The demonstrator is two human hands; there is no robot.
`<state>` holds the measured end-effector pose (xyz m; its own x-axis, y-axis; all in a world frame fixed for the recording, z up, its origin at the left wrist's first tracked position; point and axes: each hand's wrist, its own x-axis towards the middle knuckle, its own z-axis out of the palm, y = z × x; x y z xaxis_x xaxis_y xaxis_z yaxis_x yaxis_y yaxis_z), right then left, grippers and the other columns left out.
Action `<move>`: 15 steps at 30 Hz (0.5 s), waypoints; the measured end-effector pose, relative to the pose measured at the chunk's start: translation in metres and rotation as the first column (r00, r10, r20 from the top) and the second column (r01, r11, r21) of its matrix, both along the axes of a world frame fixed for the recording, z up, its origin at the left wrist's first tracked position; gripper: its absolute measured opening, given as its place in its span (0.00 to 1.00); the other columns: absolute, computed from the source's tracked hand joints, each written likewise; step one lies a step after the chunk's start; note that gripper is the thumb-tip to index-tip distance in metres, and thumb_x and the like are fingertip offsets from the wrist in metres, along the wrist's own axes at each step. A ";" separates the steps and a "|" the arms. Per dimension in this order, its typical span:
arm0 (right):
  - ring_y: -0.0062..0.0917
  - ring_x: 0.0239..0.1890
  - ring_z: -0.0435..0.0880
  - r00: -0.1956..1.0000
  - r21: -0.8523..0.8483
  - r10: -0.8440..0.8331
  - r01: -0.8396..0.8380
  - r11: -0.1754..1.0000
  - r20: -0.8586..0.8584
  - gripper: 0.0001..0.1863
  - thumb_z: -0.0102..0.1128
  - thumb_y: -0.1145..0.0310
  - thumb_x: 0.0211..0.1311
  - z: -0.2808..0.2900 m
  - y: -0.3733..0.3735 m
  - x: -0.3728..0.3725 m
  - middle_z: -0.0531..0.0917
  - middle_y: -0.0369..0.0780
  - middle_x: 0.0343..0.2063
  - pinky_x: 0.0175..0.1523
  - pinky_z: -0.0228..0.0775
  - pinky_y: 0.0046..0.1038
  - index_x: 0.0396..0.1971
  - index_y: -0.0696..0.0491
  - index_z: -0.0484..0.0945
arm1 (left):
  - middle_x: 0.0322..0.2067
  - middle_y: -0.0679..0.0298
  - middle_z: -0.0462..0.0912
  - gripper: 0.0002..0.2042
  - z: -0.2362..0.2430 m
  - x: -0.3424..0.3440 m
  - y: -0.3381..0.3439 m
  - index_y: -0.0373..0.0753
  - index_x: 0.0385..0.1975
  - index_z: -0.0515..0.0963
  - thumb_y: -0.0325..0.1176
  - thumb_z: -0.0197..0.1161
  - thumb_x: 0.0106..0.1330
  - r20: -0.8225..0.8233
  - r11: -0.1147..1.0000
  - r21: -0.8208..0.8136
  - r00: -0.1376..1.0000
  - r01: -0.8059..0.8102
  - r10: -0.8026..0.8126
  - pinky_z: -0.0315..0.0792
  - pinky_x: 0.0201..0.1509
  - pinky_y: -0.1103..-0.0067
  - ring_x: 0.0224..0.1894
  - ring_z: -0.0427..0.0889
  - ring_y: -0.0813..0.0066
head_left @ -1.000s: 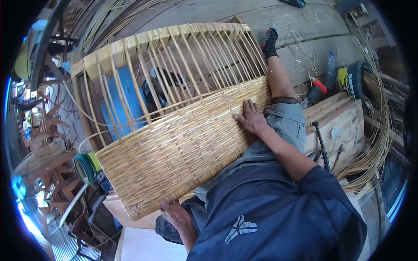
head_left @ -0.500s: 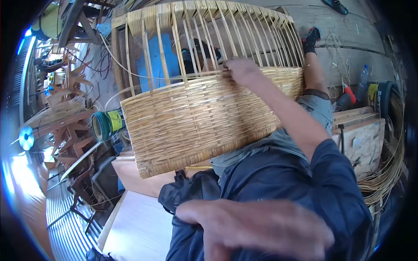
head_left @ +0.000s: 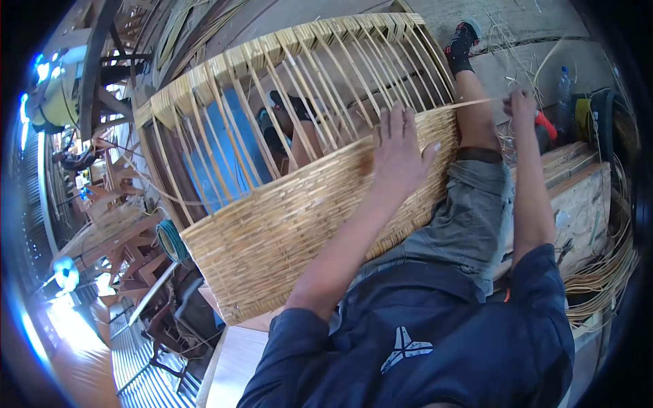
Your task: Weaving thin strips of bamboo or rattan into a large cylindrical cage or basket structure.
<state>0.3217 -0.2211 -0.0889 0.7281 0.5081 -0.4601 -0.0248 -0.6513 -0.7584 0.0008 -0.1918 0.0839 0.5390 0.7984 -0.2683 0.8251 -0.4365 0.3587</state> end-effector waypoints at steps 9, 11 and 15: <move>0.43 0.42 0.78 0.625 0.254 0.587 -0.765 0.592 0.515 0.12 0.49 0.65 0.60 0.090 0.012 -0.147 0.79 0.46 0.38 0.47 0.70 0.36 0.36 0.55 0.78 | 0.65 0.51 0.55 0.36 -0.123 -0.001 -0.022 0.32 0.64 0.55 0.53 0.49 0.63 -0.270 0.960 0.105 0.937 0.258 -0.222 0.39 0.70 0.58 0.69 0.46 0.51; 0.41 0.44 0.78 0.572 0.618 0.720 -0.744 0.253 0.394 0.14 0.53 0.63 0.58 0.121 0.037 -0.237 0.79 0.45 0.40 0.50 0.69 0.36 0.39 0.55 0.77 | 0.66 0.51 0.53 0.36 -0.112 -0.002 -0.028 0.34 0.65 0.54 0.52 0.50 0.63 -0.313 0.947 -0.028 0.897 0.321 -0.314 0.39 0.69 0.57 0.69 0.45 0.52; 0.41 0.43 0.78 -0.017 0.061 0.950 -0.997 -0.037 0.313 0.13 0.61 0.64 0.50 0.143 0.067 -0.339 0.79 0.46 0.37 0.47 0.70 0.38 0.35 0.54 0.76 | 0.68 0.49 0.47 0.39 -0.077 -0.014 -0.054 0.29 0.65 0.49 0.47 0.56 0.60 -0.131 0.959 0.119 0.961 0.258 -0.242 0.37 0.70 0.57 0.70 0.39 0.48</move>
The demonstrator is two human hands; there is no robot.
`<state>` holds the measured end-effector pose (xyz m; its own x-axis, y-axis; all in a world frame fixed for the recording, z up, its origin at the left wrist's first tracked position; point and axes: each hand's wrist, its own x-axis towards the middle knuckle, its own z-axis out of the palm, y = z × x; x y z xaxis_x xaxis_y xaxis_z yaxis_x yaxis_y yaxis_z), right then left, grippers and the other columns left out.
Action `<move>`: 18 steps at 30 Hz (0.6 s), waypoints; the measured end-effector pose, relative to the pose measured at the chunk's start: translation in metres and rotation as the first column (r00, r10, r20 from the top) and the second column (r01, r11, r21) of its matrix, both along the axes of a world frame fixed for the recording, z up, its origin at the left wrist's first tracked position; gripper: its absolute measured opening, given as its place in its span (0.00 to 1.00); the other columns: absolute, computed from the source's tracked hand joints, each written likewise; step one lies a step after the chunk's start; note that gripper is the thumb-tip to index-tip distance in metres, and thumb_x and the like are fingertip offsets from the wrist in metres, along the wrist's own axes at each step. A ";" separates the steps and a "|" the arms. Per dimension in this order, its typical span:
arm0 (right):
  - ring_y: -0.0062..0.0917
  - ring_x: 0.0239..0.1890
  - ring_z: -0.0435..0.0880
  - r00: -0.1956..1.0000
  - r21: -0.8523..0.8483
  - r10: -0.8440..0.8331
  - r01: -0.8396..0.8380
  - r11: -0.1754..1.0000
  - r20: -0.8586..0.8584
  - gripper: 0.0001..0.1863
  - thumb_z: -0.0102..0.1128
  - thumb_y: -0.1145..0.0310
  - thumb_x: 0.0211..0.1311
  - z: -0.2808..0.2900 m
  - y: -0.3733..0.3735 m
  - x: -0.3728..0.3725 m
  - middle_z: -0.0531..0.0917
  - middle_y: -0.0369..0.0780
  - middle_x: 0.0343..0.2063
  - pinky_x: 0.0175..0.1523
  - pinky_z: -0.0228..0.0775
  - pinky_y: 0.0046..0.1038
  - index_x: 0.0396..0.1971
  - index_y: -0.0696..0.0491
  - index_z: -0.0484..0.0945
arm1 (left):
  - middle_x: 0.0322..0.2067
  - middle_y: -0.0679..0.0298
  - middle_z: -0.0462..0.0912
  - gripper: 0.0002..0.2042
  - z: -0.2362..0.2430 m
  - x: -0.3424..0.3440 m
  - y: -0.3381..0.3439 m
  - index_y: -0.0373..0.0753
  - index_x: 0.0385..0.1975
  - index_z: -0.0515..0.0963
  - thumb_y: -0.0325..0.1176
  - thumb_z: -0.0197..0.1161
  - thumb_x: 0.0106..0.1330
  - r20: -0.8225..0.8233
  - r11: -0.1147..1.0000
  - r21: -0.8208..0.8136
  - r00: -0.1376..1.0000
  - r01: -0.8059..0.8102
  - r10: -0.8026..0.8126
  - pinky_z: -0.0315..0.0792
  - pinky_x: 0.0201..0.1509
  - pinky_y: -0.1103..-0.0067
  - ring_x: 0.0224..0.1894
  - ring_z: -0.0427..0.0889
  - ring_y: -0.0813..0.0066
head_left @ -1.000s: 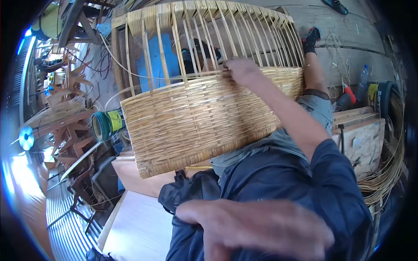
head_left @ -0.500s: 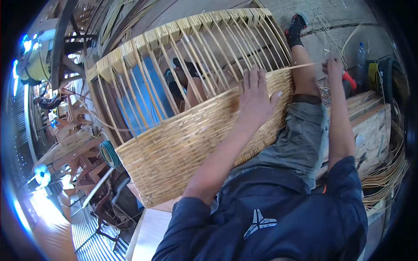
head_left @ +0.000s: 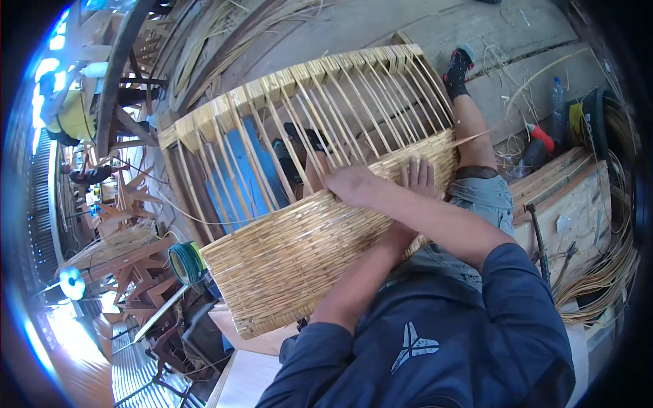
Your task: Weaving thin strips of bamboo or rattan into a large cylindrical cage or basket structure.
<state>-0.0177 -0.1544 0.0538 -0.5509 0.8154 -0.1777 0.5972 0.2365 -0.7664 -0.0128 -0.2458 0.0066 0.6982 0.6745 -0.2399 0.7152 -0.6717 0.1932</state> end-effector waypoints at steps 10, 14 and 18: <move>0.40 0.37 0.80 0.999 0.029 0.037 -0.036 0.999 -0.027 0.10 0.58 0.69 0.53 -0.018 0.011 0.027 0.81 0.47 0.32 0.44 0.70 0.37 0.35 0.55 0.76 | 0.42 0.52 0.77 0.16 0.146 -0.146 0.003 0.33 0.44 0.74 0.36 0.57 0.60 0.357 0.893 0.241 0.890 -0.380 0.283 0.67 0.53 0.63 0.42 0.77 0.51; 0.37 0.37 0.81 0.978 -0.005 0.150 -0.152 0.988 -0.146 0.11 0.61 0.63 0.55 0.002 0.018 0.024 0.83 0.44 0.35 0.45 0.70 0.33 0.34 0.54 0.80 | 0.37 0.53 0.79 0.16 0.172 -0.181 0.037 0.35 0.42 0.75 0.40 0.59 0.59 0.152 0.835 0.509 0.977 -0.208 0.150 0.66 0.54 0.64 0.41 0.79 0.57; 0.23 0.28 0.77 0.943 -0.162 0.172 -0.224 0.961 -0.283 0.13 0.59 0.58 0.58 0.053 0.023 0.017 0.81 0.39 0.23 0.41 0.69 0.29 0.29 0.54 0.80 | 0.31 0.56 0.81 0.13 0.205 -0.209 0.049 0.39 0.30 0.75 0.43 0.59 0.59 -0.302 0.986 0.074 0.939 -0.151 0.166 0.70 0.45 0.67 0.38 0.81 0.62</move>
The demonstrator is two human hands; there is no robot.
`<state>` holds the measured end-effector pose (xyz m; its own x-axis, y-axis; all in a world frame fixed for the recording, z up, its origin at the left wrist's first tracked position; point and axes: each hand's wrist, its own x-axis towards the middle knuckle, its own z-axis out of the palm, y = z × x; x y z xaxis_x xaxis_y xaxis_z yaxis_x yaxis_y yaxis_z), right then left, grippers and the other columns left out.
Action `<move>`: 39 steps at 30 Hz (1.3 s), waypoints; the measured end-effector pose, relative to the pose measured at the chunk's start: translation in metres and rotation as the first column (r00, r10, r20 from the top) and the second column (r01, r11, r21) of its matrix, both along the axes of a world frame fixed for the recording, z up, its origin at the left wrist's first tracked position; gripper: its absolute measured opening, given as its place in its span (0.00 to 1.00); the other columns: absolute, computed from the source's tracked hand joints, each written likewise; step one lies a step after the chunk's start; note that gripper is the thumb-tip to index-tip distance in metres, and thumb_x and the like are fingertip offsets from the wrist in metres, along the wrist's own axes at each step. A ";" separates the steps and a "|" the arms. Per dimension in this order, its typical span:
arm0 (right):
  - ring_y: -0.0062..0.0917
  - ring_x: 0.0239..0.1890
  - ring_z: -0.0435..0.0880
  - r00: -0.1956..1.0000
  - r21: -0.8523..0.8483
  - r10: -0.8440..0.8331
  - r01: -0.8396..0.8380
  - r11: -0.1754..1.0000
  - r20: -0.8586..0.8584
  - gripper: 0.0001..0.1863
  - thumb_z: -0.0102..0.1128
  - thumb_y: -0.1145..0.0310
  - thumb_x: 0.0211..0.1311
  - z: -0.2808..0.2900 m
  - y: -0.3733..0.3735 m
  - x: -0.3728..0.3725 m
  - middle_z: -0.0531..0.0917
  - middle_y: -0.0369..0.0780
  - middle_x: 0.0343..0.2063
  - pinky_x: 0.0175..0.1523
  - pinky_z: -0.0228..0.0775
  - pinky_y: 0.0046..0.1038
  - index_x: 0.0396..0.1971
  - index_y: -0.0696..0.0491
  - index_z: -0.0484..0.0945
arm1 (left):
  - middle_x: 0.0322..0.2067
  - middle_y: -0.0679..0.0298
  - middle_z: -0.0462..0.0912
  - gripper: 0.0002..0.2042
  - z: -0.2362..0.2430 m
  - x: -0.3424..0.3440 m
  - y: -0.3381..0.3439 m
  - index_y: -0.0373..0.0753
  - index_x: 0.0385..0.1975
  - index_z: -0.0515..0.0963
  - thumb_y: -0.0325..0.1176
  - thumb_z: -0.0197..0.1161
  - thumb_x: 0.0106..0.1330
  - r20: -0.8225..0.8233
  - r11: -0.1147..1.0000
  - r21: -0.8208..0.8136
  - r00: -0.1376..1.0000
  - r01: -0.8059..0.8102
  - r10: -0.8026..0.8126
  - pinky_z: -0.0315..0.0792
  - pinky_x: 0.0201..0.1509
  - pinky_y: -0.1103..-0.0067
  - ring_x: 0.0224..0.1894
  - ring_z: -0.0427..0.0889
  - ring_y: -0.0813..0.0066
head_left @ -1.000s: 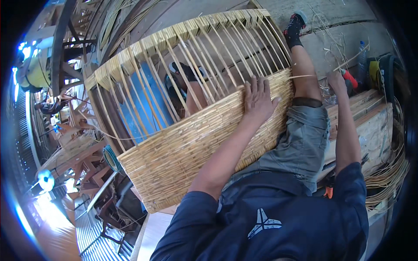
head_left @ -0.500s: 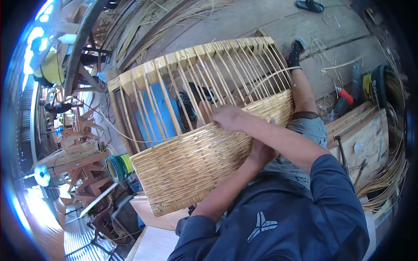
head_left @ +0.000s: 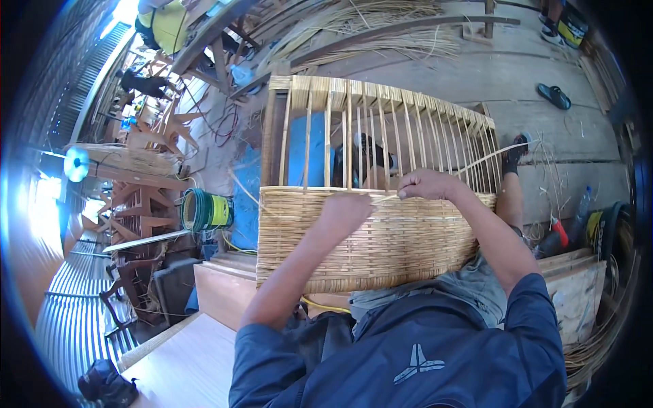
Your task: Weaving thin strips of bamboo or rattan into a large cylindrical cage or basket structure.
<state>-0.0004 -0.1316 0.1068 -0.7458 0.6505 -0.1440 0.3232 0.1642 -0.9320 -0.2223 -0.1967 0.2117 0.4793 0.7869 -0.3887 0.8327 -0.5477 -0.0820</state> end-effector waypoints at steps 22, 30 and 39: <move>0.16 0.23 0.66 0.340 -0.450 -0.728 0.610 0.652 -0.595 0.12 0.60 0.60 0.59 0.007 -0.058 0.318 0.66 0.29 0.18 0.37 0.67 0.24 0.27 0.51 0.71 | 0.20 0.72 0.72 0.16 0.078 -0.032 0.030 0.35 0.31 0.80 0.43 0.54 0.65 0.224 0.736 -0.502 0.754 -0.454 0.618 0.63 0.30 0.84 0.25 0.67 0.84; 0.19 0.23 0.70 0.121 -0.688 -0.905 0.611 0.392 -0.408 0.12 0.56 0.60 0.61 -0.115 -0.135 0.362 0.70 0.31 0.17 0.35 0.65 0.23 0.25 0.51 0.72 | 0.21 0.72 0.73 0.15 0.004 0.052 0.093 0.33 0.31 0.80 0.41 0.58 0.64 0.310 0.806 -0.525 0.820 -0.274 0.481 0.65 0.31 0.81 0.26 0.67 0.84; 0.19 0.37 0.77 -0.216 0.493 -0.898 0.775 -0.396 -0.382 0.18 0.52 0.62 0.64 -0.010 -0.077 0.329 0.81 0.36 0.34 0.42 0.66 0.23 0.50 0.56 0.74 | 0.23 0.49 0.80 0.14 -0.043 0.179 0.100 0.35 0.22 0.77 0.36 0.48 0.59 0.236 0.996 0.079 0.970 0.034 -0.052 0.74 0.35 0.60 0.29 0.81 0.50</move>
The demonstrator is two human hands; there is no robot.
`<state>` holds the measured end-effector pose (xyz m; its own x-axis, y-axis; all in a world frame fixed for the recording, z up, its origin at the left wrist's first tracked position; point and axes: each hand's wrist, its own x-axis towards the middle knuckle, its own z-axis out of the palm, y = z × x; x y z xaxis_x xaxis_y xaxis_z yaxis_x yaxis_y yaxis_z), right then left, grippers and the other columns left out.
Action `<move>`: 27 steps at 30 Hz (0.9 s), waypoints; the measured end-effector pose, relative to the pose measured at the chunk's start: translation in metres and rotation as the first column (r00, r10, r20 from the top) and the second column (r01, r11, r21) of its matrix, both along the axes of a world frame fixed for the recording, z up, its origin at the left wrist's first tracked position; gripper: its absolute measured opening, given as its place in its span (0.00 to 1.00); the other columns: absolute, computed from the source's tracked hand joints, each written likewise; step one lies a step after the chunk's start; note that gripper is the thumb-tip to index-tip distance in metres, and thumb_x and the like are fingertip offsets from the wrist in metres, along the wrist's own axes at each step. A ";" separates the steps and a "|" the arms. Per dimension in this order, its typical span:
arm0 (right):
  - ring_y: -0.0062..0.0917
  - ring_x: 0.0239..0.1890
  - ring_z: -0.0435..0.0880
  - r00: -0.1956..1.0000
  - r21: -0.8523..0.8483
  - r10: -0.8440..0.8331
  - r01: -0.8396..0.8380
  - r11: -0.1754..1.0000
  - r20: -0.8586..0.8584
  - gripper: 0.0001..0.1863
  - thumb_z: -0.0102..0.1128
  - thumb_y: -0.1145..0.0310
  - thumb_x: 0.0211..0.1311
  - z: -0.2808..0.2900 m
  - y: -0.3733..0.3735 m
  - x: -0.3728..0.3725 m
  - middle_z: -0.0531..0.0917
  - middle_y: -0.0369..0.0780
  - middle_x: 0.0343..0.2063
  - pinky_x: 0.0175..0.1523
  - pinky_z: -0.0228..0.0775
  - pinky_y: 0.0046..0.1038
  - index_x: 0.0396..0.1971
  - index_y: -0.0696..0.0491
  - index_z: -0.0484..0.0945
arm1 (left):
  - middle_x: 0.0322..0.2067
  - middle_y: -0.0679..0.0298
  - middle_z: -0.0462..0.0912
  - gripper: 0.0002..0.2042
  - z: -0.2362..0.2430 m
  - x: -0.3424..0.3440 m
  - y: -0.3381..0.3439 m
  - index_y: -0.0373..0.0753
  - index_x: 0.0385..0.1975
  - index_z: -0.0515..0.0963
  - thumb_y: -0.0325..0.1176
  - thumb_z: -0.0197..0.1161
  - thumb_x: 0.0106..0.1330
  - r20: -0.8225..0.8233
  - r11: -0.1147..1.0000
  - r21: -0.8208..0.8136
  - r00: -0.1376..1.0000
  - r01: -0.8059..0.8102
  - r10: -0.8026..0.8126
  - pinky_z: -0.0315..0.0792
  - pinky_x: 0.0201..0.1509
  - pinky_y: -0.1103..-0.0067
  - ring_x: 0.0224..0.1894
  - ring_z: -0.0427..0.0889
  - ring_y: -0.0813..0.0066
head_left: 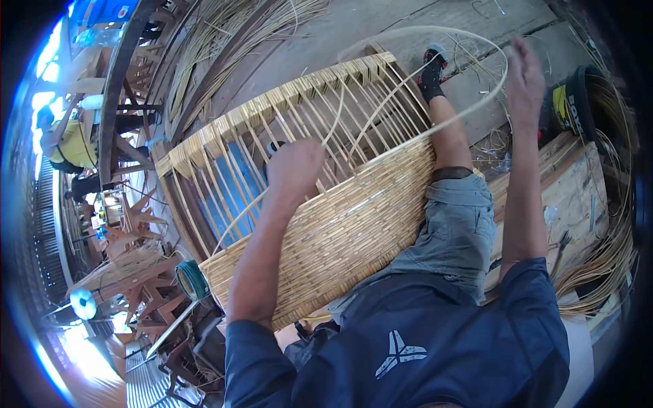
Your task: Weaving thin strips of bamboo or rattan into a large cylindrical cage or basket structure.
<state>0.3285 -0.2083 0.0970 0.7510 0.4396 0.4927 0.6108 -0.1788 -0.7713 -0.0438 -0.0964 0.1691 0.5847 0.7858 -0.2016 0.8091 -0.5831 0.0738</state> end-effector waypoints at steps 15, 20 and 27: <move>0.35 0.29 0.79 0.652 -0.608 0.738 -0.661 0.440 -0.175 0.13 0.57 0.58 0.60 0.034 0.028 -0.085 0.80 0.45 0.26 0.38 0.71 0.29 0.33 0.52 0.80 | 0.24 0.56 0.80 0.14 0.060 -0.008 -0.008 0.38 0.26 0.76 0.42 0.49 0.64 0.133 0.979 -0.185 0.989 0.083 -0.059 0.72 0.36 0.63 0.28 0.79 0.53; 0.32 0.52 0.75 0.795 -0.875 0.567 -0.100 0.474 0.216 0.13 0.60 0.62 0.55 0.006 0.020 -0.061 0.76 0.42 0.48 0.54 0.66 0.40 0.41 0.47 0.78 | 0.25 0.53 0.78 0.16 0.056 -0.070 -0.005 0.35 0.26 0.75 0.43 0.50 0.64 -0.152 0.958 -0.270 0.987 -0.093 0.053 0.70 0.35 0.64 0.28 0.77 0.53; 0.41 0.40 0.80 0.204 -0.285 0.850 -0.956 0.067 -0.485 0.13 0.59 0.63 0.55 0.013 0.041 -0.185 0.81 0.47 0.37 0.47 0.68 0.33 0.38 0.54 0.78 | 0.33 0.55 0.81 0.18 0.011 -0.034 -0.032 0.40 0.29 0.78 0.47 0.48 0.65 -0.201 0.969 -0.227 0.978 -0.095 0.049 0.73 0.42 0.64 0.39 0.79 0.53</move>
